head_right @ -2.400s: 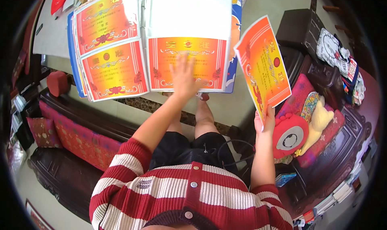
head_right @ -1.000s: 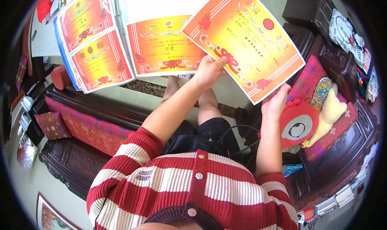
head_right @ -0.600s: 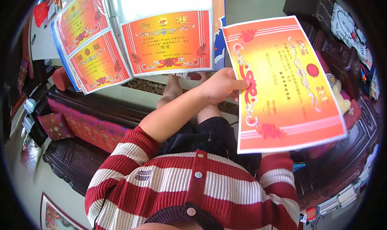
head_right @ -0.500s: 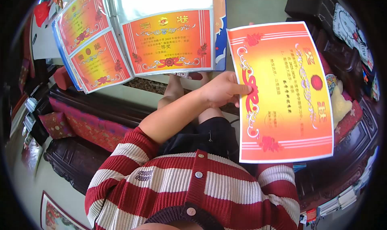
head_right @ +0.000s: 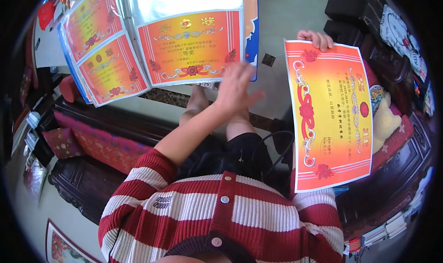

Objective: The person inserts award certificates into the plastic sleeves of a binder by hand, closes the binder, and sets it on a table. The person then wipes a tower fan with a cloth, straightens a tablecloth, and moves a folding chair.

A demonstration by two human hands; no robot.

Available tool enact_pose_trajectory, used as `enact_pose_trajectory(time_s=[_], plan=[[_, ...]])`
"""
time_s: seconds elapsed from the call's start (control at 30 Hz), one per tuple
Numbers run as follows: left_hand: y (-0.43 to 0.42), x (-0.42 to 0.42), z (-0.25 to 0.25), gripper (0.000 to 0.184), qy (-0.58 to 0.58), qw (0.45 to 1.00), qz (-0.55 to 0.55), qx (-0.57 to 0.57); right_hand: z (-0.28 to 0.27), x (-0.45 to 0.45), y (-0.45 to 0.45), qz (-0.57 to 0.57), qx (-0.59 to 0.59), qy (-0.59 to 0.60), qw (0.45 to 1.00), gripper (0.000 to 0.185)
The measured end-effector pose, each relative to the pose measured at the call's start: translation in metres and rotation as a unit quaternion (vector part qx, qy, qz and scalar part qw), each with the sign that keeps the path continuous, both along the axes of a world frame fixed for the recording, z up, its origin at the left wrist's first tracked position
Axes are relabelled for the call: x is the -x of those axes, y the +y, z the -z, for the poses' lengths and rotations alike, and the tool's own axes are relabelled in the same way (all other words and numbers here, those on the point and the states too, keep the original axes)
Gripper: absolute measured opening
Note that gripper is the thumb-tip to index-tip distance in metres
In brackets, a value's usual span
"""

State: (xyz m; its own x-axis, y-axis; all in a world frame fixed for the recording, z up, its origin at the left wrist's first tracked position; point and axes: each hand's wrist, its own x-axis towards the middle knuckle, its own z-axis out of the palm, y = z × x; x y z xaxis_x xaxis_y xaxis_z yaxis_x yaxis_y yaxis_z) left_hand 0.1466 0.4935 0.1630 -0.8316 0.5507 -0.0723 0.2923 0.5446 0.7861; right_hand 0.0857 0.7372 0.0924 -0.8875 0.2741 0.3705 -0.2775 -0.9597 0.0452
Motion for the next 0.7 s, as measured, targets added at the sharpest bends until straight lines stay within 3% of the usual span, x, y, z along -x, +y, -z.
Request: enact_pose_trajectory(time_s=[0.03,0.13,0.27,0.43,0.6,0.7], plan=[[-0.002,-0.003,0.016,0.073,0.036,0.991,-0.054,0.119,0.003,-0.004,0.008,0.005,-0.005,-0.001,1.000,0.013],[-0.008,0.002,0.031,0.079,0.008,0.974,-0.129,0.187,-0.002,-0.004,0.006,0.032,-0.026,0.007,0.999,0.016],[-0.015,-0.002,0.053,0.079,0.021,0.977,-0.136,0.162,-0.009,-0.015,0.005,0.007,-0.030,-0.022,0.999,0.019],[-0.025,-0.001,0.068,0.052,0.071,0.977,-0.178,0.094,-0.004,-0.017,0.005,-0.011,-0.038,-0.002,0.999,0.017],[-0.044,0.010,0.049,0.041,0.004,0.981,-0.193,-0.014,-0.002,-0.024,0.002,-0.003,-0.040,0.000,0.999,0.018],[-0.066,0.013,0.040,0.042,0.027,0.984,-0.177,0.001,0.001,-0.029,0.005,0.003,-0.048,0.006,0.999,0.019]])
